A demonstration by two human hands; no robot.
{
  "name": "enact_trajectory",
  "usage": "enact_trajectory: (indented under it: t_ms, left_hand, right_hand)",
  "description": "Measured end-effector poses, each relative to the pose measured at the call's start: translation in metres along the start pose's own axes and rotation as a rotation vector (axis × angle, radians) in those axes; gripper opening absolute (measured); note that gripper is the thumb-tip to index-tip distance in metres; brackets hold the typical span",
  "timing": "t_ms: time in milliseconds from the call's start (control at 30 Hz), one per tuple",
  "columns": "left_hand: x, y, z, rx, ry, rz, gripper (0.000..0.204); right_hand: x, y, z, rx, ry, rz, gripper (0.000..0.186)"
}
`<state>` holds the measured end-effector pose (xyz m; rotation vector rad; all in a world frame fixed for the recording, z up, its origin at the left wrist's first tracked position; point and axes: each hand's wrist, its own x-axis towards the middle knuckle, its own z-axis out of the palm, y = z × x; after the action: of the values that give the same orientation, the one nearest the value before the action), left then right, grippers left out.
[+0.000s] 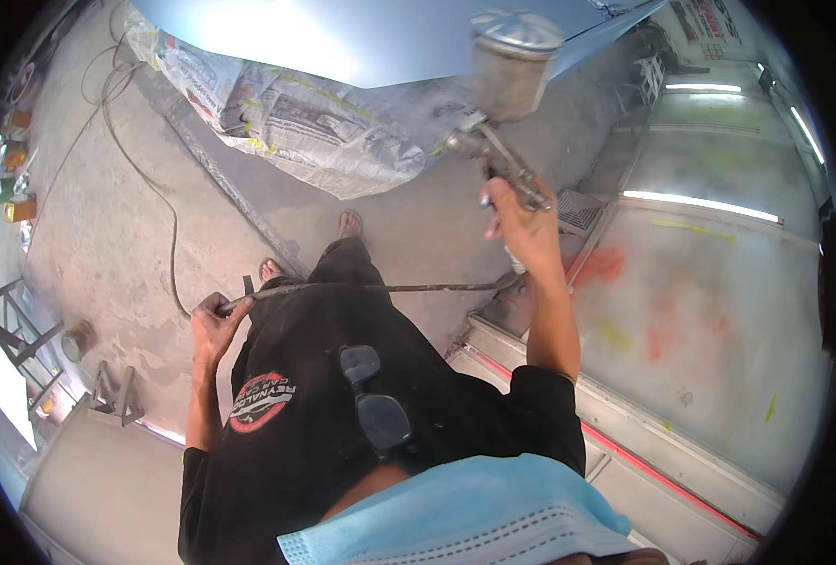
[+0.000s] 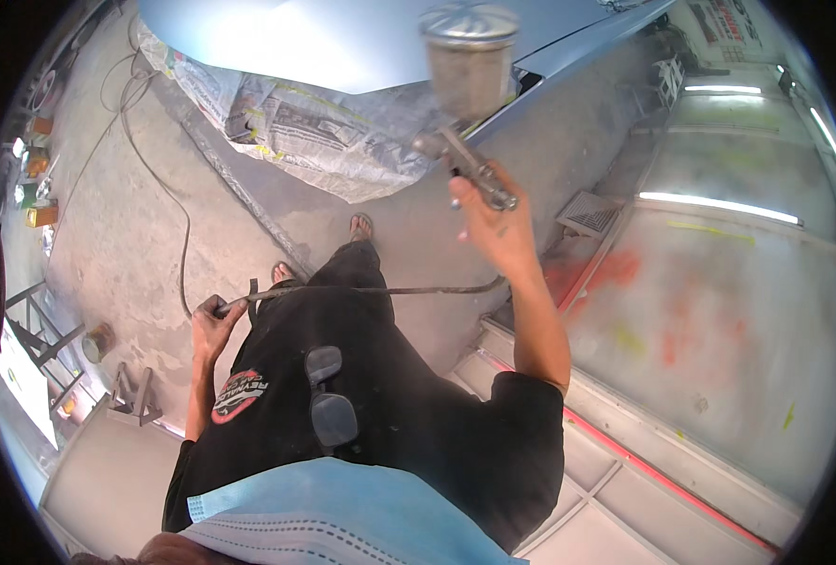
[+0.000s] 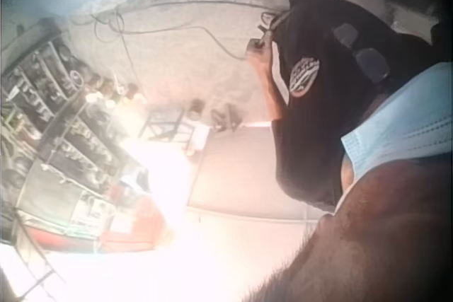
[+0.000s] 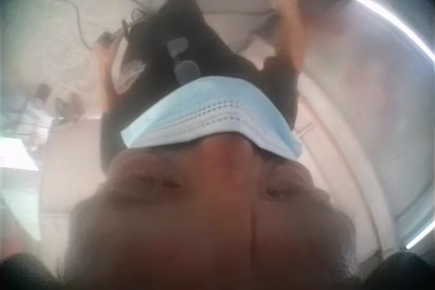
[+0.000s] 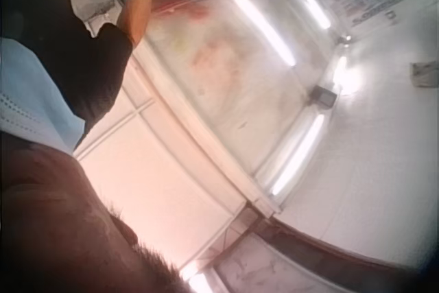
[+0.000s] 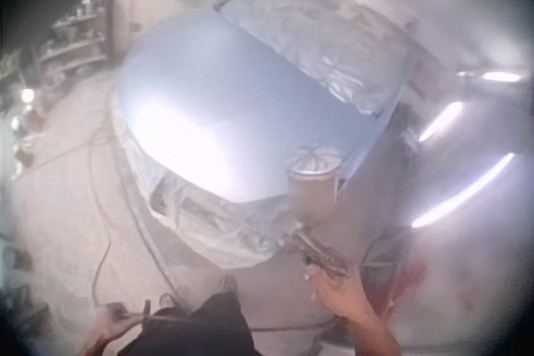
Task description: The person sprays paint onto a car body panel using a spray gun, then pours liquid from a large container into the spray gun cup, and continues painting the car hood.
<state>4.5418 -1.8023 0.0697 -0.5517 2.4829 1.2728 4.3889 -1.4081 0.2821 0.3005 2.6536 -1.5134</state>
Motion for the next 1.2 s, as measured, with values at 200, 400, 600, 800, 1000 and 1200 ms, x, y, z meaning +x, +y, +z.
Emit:
enact_trajectory:
  t_ms: [200, 400, 600, 800, 1000, 1200]
  left_hand:
    - [0.002, 0.013, 0.008, 0.066, 0.005, 0.01, 0.053]
    - [0.006, 0.063, 0.047, 0.065, -0.002, -0.018, 0.052]
    - [0.011, 0.122, 0.102, -0.218, -0.048, -0.054, 0.045]
    - [0.008, 0.158, 0.124, -0.249, -0.097, -0.09, 0.038]
    - [0.008, 0.144, 0.11, -0.287, -0.054, -0.122, 0.041]
    - [0.007, 0.081, 0.083, -0.088, -0.081, -0.016, 0.048]
  right_hand:
    - [0.022, 0.02, -0.031, 0.058, -0.097, 0.036, 0.04]
    - [0.122, 0.014, -0.151, -0.074, 0.225, -0.041, 0.038]
    - [0.228, 0.01, -0.27, -0.085, 0.398, -0.12, 0.041]
    - [0.302, 0.011, -0.335, -0.035, 0.564, -0.165, 0.045]
    - [0.268, 0.014, -0.301, -0.036, 0.716, -0.265, 0.046]
    - [0.149, 0.029, -0.217, -0.12, 0.524, -0.14, 0.042]
